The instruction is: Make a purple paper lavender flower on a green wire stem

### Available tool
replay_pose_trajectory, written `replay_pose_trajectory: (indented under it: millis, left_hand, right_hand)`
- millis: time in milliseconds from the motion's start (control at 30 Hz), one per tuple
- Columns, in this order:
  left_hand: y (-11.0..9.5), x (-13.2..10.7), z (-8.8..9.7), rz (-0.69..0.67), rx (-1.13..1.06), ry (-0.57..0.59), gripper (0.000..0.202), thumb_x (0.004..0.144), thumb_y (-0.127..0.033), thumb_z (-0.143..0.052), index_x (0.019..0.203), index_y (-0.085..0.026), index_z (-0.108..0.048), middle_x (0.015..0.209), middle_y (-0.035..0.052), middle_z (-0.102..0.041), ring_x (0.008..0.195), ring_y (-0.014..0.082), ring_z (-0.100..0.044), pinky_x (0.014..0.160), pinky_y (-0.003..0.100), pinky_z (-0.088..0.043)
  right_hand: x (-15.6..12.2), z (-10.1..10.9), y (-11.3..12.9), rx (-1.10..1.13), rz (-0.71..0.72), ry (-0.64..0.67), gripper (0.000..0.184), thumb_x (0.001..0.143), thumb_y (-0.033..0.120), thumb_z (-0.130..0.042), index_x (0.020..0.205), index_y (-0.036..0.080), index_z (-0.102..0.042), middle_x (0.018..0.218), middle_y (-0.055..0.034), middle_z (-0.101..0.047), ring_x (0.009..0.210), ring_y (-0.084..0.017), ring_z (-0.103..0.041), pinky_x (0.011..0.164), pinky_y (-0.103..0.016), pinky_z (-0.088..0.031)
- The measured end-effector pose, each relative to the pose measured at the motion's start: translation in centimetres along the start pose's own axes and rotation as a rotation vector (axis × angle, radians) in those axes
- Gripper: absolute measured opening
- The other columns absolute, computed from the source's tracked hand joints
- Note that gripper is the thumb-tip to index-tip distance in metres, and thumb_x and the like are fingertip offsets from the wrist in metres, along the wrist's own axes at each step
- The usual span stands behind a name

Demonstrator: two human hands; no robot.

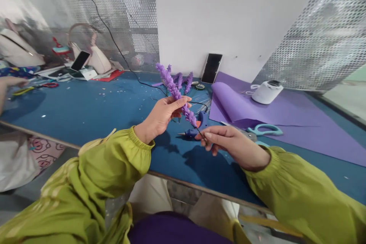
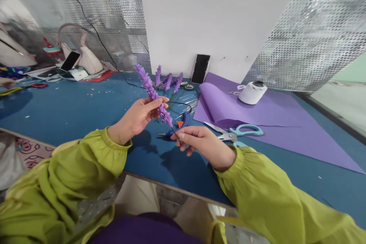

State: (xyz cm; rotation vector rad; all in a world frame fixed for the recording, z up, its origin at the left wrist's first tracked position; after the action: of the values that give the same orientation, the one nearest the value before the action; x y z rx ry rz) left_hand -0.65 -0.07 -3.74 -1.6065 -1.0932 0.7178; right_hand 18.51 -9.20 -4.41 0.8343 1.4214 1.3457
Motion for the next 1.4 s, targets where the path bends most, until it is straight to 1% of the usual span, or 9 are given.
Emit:
replay_pose_trajectory:
  millis: [167,267,400,500,600,767,967,1167,1400]
  left_hand:
    - [-0.1,-0.2,-0.4,0.008,0.029,0.039,0.04,0.071,-0.046,-0.079,0.099,-0.018,-0.074,0.09,0.0023,-0.071,0.068,0.0072,-0.057,0.063,0.021,-0.042]
    - [0.5,-0.9,-0.9,0.042,-0.023,0.064,0.043,0.072,-0.049,-0.077,0.101,-0.018,-0.071,0.094,0.0022,-0.07,0.076,0.0098,-0.061,0.07,0.024,-0.045]
    - [1.6,-2.9,-2.1,0.151,-0.004,0.066,0.038,0.072,-0.047,-0.077,0.092,-0.016,-0.07,0.089,0.003,-0.069,0.085,0.0142,-0.064,0.075,0.026,-0.044]
    - [2.3,-4.7,-3.3,0.188,0.001,0.034,0.037,0.068,-0.045,-0.08,0.087,-0.015,-0.071,0.083,0.0032,-0.068,0.08,0.0141,-0.061,0.073,0.026,-0.043]
    - [2.9,-6.2,-4.1,0.163,0.017,-0.017,0.032,0.069,-0.044,-0.08,0.081,-0.015,-0.073,0.076,0.0023,-0.067,0.073,0.0129,-0.058,0.071,0.026,-0.042]
    - [3.7,-7.5,-4.3,0.219,0.02,-0.027,0.029,0.069,-0.041,-0.081,0.076,-0.014,-0.075,0.073,0.0041,-0.069,0.071,0.0126,-0.057,0.072,0.026,-0.042]
    - [4.2,-8.5,-4.4,0.262,-0.06,0.035,0.03,0.067,-0.035,-0.084,0.087,-0.015,-0.075,0.078,0.0038,-0.07,0.067,0.0114,-0.056,0.067,0.026,-0.043]
    - [4.7,-8.7,-4.6,0.211,0.012,0.001,0.025,0.063,-0.029,-0.085,0.08,-0.015,-0.074,0.081,0.0035,-0.072,0.079,0.0144,-0.061,0.079,0.026,-0.045]
    - [4.9,-9.2,-4.8,0.17,0.116,-0.035,0.025,0.068,-0.034,-0.08,0.07,-0.011,-0.069,0.069,0.0027,-0.066,0.07,0.0128,-0.056,0.072,0.027,-0.044]
  right_hand:
    - [0.0,-0.7,0.1,0.029,-0.01,0.056,0.032,0.07,0.043,-0.078,0.081,0.012,-0.073,0.066,-0.0021,-0.066,0.056,-0.008,-0.058,0.05,-0.018,-0.045]
    - [-0.2,-1.1,-0.1,0.085,0.026,-0.063,0.031,0.067,0.04,-0.081,0.075,0.012,-0.072,0.064,-0.0014,-0.066,0.052,-0.006,-0.055,0.051,-0.019,-0.045]
    - [-0.9,-1.7,-0.5,0.145,0.048,-0.183,0.033,0.063,0.042,-0.082,0.072,0.013,-0.071,0.065,-0.0015,-0.066,0.051,-0.007,-0.053,0.052,-0.021,-0.044]
    - [-1.9,-2.9,-1.2,0.109,0.07,-0.22,0.033,0.065,0.045,-0.08,0.069,0.014,-0.069,0.065,-0.0013,-0.065,0.051,-0.008,-0.052,0.051,-0.022,-0.043]
    - [-3.0,-4.6,-2.2,0.055,0.08,-0.233,0.028,0.068,0.043,-0.077,0.067,0.016,-0.068,0.062,0.0001,-0.063,0.051,-0.009,-0.05,0.053,-0.024,-0.042]
    - [-4.3,-6.7,-4.3,-0.089,0.164,-0.343,0.023,0.077,0.038,-0.067,0.064,0.019,-0.064,0.06,-0.0003,-0.059,0.056,-0.014,-0.051,0.056,-0.028,-0.042]
    - [-4.6,-7.0,-5.0,-0.215,0.247,-0.45,0.026,0.083,0.042,-0.06,0.069,0.02,-0.064,0.062,-0.001,-0.057,0.058,-0.016,-0.049,0.056,-0.03,-0.039]
    - [-4.5,-7.0,-5.6,-0.26,0.266,-0.513,0.026,0.085,0.042,-0.058,0.072,0.02,-0.064,0.064,-0.001,-0.057,0.06,-0.016,-0.05,0.057,-0.03,-0.04]
    - [-4.4,-7.2,-6.2,-0.347,0.319,-0.606,0.022,0.084,0.036,-0.06,0.069,0.02,-0.062,0.062,0.0015,-0.058,0.059,-0.014,-0.051,0.057,-0.027,-0.041]
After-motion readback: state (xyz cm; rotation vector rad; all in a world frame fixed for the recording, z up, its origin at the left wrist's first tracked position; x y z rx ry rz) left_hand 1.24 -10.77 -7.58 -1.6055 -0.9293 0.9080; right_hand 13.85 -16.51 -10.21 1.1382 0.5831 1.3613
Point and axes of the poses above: each hand's wrist, its own x-axis towards the middle knuckle, its own z-axis out of the back of the hand, y = z × x, the point moved 1 cm from there along x, towards the middle knuckle
